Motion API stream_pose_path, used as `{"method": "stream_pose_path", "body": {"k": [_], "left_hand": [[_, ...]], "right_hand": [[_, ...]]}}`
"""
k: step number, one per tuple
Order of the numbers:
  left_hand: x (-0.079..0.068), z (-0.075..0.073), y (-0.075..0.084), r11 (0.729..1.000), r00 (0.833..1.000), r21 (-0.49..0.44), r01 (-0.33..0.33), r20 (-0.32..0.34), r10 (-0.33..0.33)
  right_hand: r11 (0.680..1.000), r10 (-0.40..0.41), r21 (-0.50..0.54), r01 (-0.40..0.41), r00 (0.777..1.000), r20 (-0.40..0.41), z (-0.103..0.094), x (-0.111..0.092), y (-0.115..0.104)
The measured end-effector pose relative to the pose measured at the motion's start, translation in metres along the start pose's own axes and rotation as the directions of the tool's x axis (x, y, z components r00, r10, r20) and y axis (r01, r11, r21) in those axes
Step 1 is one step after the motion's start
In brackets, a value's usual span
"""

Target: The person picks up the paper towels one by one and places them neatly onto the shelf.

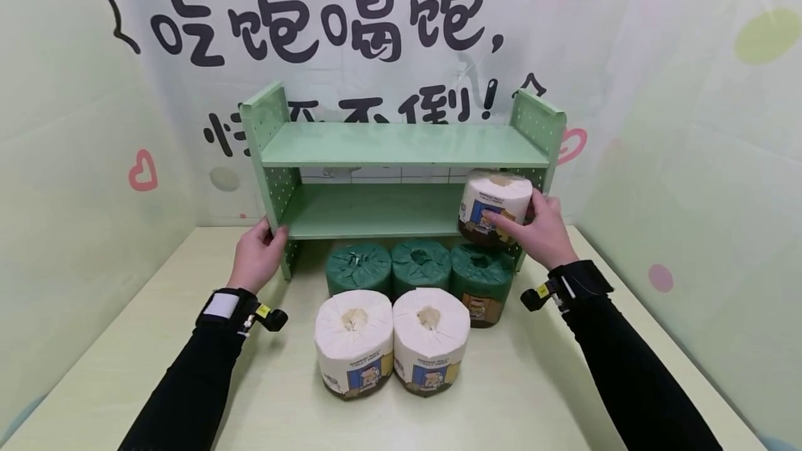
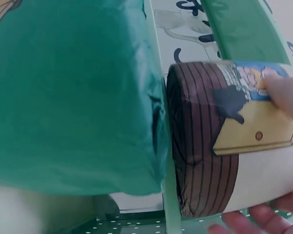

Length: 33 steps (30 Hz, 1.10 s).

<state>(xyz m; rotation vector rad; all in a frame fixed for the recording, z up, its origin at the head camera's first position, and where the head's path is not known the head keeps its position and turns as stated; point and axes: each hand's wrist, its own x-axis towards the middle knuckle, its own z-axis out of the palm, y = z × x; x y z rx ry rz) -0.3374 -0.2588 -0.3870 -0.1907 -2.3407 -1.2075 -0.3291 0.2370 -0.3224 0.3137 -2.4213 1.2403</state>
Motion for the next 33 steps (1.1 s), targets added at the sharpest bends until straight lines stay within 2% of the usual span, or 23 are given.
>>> {"method": "stream_pose_path", "body": {"k": [6, 19, 26, 33], "left_hand": [[0.0, 0.001, 0.001, 1.0, 1.0, 0.0, 0.001, 0.0, -0.001], [-0.002, -0.001, 0.0, 1.0, 1.0, 0.0, -0.005, -0.001, 0.005], [-0.003, 0.0, 0.001, 1.0, 1.0, -0.012, 0.004, 0.005, -0.004], [-0.003, -0.001, 0.002, 1.0, 1.0, -0.01, 0.0, 0.0, 0.0]], "right_hand": [[0.999, 0.035, 0.016, -0.034, 0.999, -0.034, 0.002, 0.001, -0.001], [0.984, 0.052, -0.166, -0.059, 0.998, -0.042, 0.0, 0.008, -0.009], [0.975, 0.062, -0.212, -0.068, 0.997, -0.035, 0.004, 0.012, -0.006], [0.963, 0.033, -0.266, -0.041, 0.999, -0.037, 0.007, 0.016, -0.007]]}}
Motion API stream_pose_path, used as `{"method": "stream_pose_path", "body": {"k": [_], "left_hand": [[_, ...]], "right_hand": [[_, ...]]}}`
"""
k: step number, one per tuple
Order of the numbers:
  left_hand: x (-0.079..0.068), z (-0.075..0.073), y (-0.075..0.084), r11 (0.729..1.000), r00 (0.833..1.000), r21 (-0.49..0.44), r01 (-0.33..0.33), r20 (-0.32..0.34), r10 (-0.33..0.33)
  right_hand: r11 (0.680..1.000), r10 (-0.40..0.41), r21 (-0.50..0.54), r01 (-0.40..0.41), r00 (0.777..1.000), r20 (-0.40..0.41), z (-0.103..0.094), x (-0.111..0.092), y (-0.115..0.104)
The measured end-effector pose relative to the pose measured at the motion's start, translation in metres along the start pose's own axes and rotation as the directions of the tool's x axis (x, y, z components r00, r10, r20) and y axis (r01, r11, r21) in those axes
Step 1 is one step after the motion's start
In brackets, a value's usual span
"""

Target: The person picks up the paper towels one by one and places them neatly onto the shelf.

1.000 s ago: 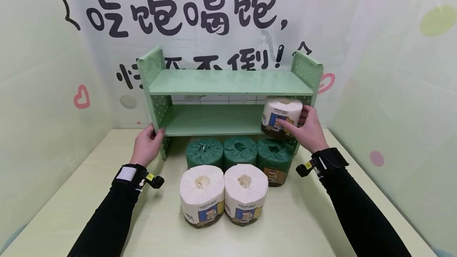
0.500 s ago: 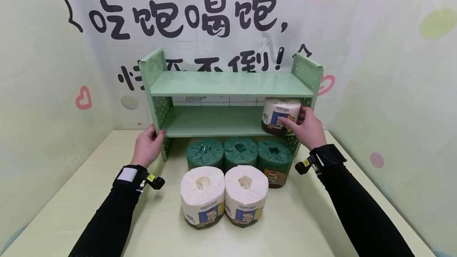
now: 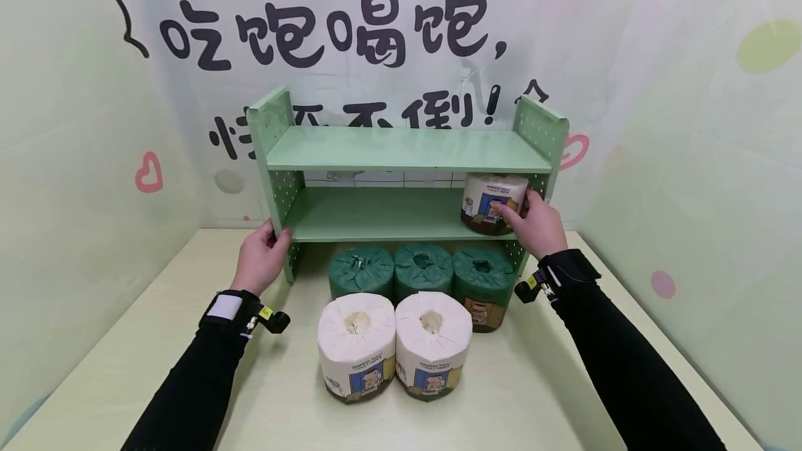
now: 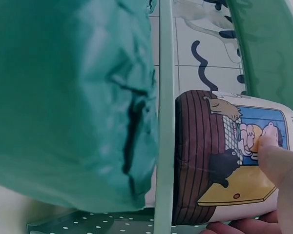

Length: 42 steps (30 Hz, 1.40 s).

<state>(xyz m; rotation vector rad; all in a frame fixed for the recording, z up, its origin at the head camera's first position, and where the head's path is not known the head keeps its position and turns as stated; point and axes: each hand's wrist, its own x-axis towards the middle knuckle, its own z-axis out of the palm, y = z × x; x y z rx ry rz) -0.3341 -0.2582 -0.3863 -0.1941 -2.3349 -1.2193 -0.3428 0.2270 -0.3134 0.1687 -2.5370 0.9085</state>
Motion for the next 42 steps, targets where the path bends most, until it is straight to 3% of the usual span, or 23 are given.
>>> {"method": "stream_pose_path", "body": {"k": [22, 35, 42], "left_hand": [[0.0, 0.0, -0.002, 1.0, 1.0, 0.023, 0.006, 0.004, -0.006], [-0.001, 0.0, -0.001, 1.0, 1.0, 0.023, -0.003, 0.0, 0.003], [0.001, 0.0, -0.003, 1.0, 1.0, 0.01, 0.003, 0.003, -0.003]], "right_hand": [[0.998, -0.019, -0.053, 0.022, 0.998, 0.053, 0.003, 0.011, -0.001], [1.0, -0.016, -0.014, 0.018, 0.994, 0.109, 0.004, 0.007, 0.01], [0.995, 0.006, 0.094, -0.02, 0.989, 0.146, 0.0, -0.003, 0.007]]}}
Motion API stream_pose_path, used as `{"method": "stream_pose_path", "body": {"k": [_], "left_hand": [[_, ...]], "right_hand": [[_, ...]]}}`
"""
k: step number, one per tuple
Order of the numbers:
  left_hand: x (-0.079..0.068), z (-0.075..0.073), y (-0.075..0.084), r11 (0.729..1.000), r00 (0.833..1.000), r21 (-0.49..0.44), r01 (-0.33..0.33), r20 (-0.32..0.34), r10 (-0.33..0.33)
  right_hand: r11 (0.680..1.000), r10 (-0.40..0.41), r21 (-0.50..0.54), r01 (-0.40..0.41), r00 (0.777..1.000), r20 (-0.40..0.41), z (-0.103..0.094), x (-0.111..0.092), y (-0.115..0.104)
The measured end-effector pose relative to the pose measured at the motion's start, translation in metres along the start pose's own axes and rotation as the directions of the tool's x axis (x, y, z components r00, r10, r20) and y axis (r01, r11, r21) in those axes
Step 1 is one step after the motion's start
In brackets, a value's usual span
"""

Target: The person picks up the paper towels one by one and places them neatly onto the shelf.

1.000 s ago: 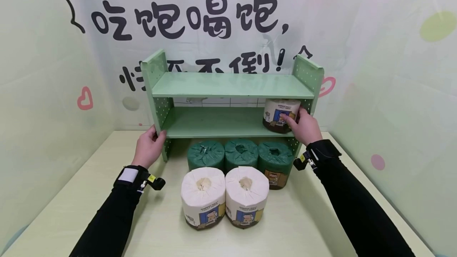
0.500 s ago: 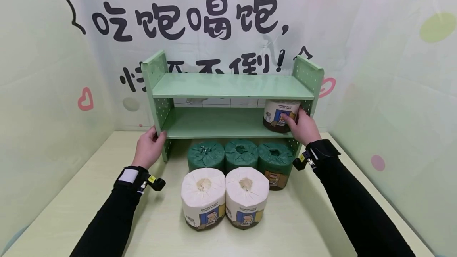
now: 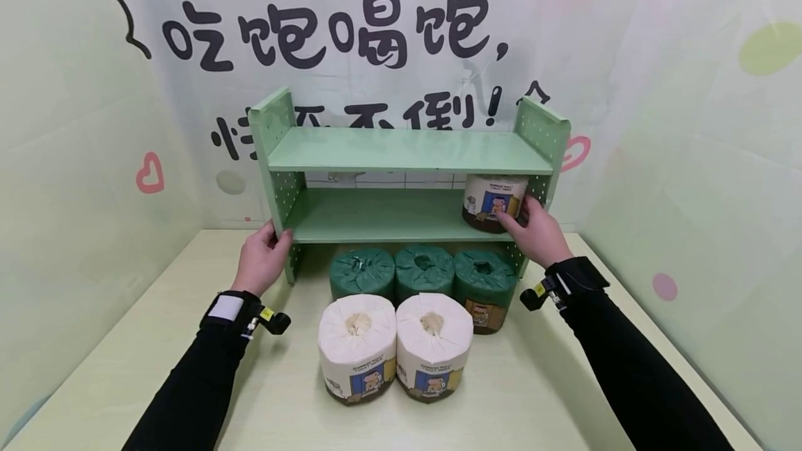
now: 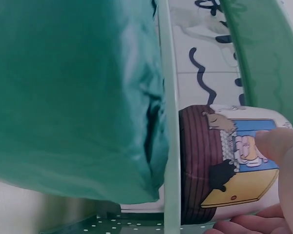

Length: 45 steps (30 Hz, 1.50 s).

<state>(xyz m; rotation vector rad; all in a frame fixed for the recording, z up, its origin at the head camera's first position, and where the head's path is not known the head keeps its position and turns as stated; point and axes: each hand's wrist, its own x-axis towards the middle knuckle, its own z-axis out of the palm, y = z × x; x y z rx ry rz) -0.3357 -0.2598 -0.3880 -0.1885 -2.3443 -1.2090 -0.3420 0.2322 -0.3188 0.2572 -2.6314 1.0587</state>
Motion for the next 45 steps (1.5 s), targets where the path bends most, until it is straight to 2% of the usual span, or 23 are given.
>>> {"method": "stream_pose_path", "body": {"k": [3, 8, 20, 27, 45], "left_hand": [[0.0, 0.0, 0.0, 1.0, 1.0, -0.006, 0.002, -0.001, -0.002], [0.001, 0.002, 0.0, 1.0, 1.0, -0.021, 0.002, 0.005, -0.002], [0.002, 0.002, -0.001, 1.0, 1.0, -0.018, -0.005, 0.004, 0.005], [0.002, 0.002, 0.0, 1.0, 1.0, -0.008, -0.017, -0.01, 0.017], [0.0, 0.0, 0.001, 1.0, 1.0, -0.01, -0.004, -0.009, 0.004]], "right_hand": [[0.999, 0.009, 0.035, -0.009, 1.0, 0.009, -0.001, -0.006, 0.0], [1.0, 0.01, 0.029, -0.01, 1.0, 0.009, -0.005, -0.019, 0.002], [0.985, -0.139, 0.098, 0.139, 0.99, -0.012, -0.007, -0.056, -0.009], [0.969, -0.226, 0.105, 0.226, 0.974, -0.01, -0.006, -0.081, -0.017], [0.927, -0.348, 0.15, 0.343, 0.937, 0.01, -0.002, -0.13, -0.028]]}}
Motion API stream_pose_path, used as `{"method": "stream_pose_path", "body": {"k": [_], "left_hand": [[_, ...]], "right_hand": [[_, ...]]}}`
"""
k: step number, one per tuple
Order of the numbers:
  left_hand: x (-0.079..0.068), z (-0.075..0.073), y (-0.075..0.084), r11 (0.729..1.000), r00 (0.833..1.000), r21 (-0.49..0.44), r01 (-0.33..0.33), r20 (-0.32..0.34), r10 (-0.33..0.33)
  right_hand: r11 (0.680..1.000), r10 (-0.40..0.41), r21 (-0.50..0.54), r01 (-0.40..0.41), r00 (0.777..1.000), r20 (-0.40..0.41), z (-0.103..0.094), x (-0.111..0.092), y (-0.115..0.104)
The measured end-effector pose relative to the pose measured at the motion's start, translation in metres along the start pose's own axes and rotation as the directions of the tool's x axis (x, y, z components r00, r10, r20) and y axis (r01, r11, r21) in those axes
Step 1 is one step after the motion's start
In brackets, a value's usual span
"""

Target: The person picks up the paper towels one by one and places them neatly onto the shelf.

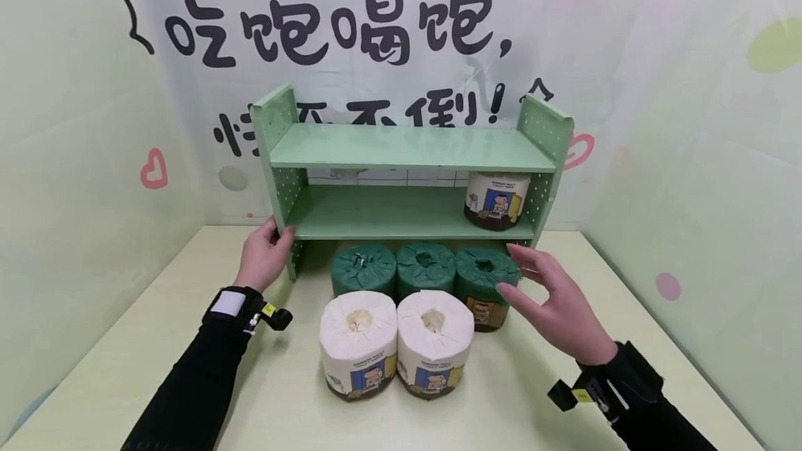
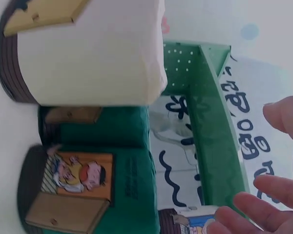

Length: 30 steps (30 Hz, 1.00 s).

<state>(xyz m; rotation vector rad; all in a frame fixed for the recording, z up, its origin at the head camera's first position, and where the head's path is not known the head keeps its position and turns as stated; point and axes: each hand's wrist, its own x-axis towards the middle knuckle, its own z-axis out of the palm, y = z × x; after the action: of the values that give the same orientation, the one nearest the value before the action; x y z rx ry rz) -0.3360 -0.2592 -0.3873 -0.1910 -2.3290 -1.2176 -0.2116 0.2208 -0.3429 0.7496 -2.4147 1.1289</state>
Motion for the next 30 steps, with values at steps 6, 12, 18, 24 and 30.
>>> {"method": "stream_pose_path", "body": {"k": [6, 12, 18, 24, 30], "left_hand": [[0.0, -0.001, 0.001, 1.0, 1.0, 0.0, -0.002, 0.002, 0.002], [0.0, 0.0, 0.0, 1.0, 1.0, -0.002, 0.004, 0.0, -0.004], [0.001, 0.0, -0.001, 1.0, 1.0, 0.003, 0.005, 0.006, -0.006], [0.002, 0.0, 0.001, 1.0, 1.0, 0.003, -0.002, 0.003, 0.002], [0.0, 0.0, -0.001, 1.0, 1.0, 0.009, -0.004, -0.002, 0.004]], "right_hand": [[0.999, -0.024, 0.042, 0.02, 0.996, 0.08, 0.012, -0.01, -0.003], [0.992, -0.022, 0.125, 0.001, 0.985, 0.169, 0.03, -0.015, -0.002], [0.983, 0.012, 0.175, -0.06, 0.965, 0.263, 0.045, -0.017, -0.002], [0.973, 0.048, 0.195, -0.121, 0.939, 0.34, 0.061, -0.02, 0.001], [0.954, 0.082, 0.239, -0.183, 0.921, 0.38, 0.077, -0.022, 0.007]]}}
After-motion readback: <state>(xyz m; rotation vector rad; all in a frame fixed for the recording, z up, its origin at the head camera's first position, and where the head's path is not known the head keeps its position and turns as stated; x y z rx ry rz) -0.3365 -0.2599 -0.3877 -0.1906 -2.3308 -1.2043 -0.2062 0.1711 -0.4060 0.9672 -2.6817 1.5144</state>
